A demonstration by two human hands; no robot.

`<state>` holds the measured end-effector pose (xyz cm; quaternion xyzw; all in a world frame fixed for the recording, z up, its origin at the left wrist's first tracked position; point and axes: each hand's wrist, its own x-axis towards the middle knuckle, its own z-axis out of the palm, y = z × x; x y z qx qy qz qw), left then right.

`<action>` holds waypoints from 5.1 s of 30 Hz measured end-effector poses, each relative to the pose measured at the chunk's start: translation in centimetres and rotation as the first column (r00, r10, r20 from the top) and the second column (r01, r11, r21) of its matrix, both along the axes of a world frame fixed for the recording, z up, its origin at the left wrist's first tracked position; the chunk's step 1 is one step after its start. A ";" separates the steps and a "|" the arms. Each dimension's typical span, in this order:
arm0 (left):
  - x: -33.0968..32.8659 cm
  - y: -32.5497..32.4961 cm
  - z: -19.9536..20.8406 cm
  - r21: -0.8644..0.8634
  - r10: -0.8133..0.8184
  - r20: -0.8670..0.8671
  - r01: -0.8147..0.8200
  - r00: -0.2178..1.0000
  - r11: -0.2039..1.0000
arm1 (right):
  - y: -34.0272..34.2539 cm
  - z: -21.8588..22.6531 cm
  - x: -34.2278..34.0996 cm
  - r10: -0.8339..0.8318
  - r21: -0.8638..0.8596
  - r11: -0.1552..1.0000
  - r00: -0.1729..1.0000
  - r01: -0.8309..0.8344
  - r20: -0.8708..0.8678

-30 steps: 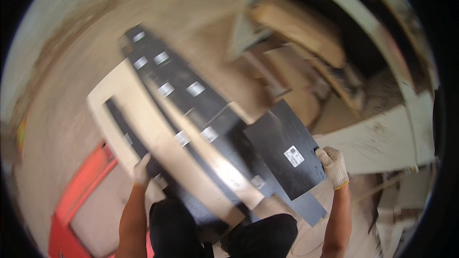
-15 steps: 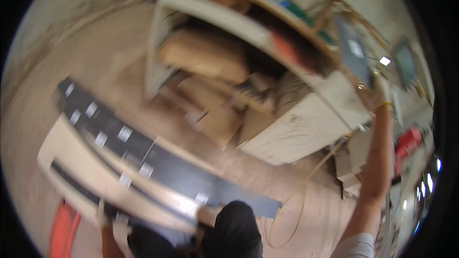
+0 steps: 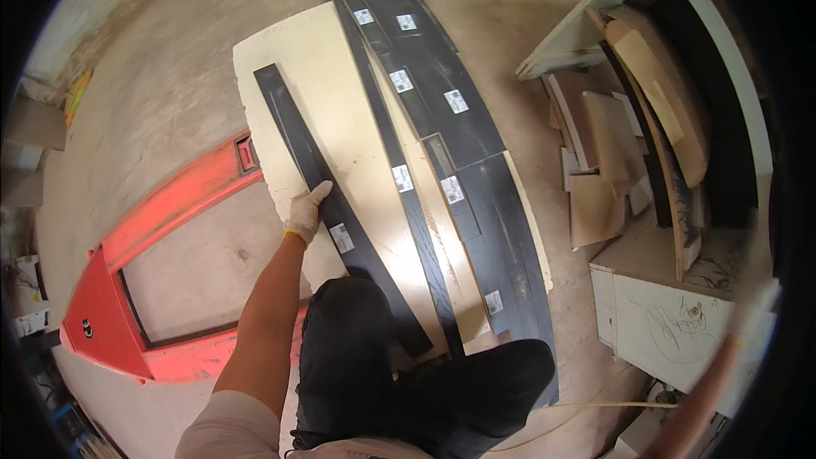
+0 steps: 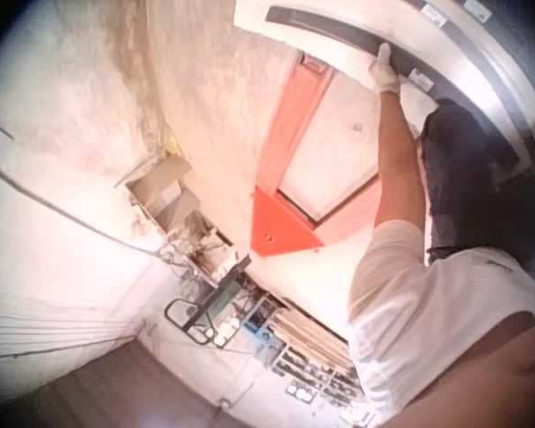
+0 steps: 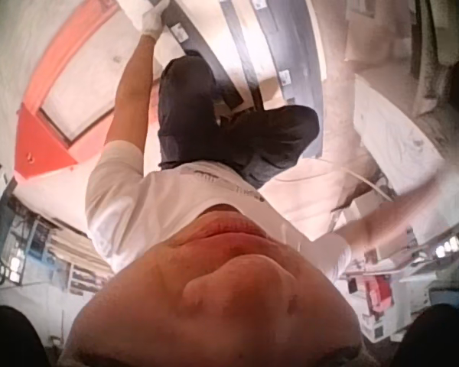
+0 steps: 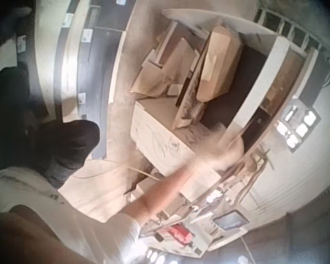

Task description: The person repeatedly picks up dark rectangular panels from a pallet, carries them to a conveyor, places them on the conveyor, and returns to the pallet. The person also handles several long narrow strips, placing them on the pallet.

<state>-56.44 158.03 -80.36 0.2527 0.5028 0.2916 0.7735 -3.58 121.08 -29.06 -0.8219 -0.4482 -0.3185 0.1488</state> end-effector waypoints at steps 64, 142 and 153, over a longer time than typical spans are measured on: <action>17.0 16.2 41.8 0.069 -0.061 -0.453 0.103 0.890 0.992 | 31.6 -2.4 -2.0 -0.157 -0.360 0.927 0.763 -0.105 -0.627; 18.4 17.3 36.7 0.122 -0.060 -0.455 0.129 0.888 0.984 | 18.5 28.9 -9.7 -0.086 -0.177 0.769 -0.174 0.614 -0.981; 11.9 0.5 55.2 0.233 -0.052 -0.554 0.214 0.831 0.949 | -28.7 35.7 7.8 -0.371 -0.302 0.926 0.703 0.229 -0.606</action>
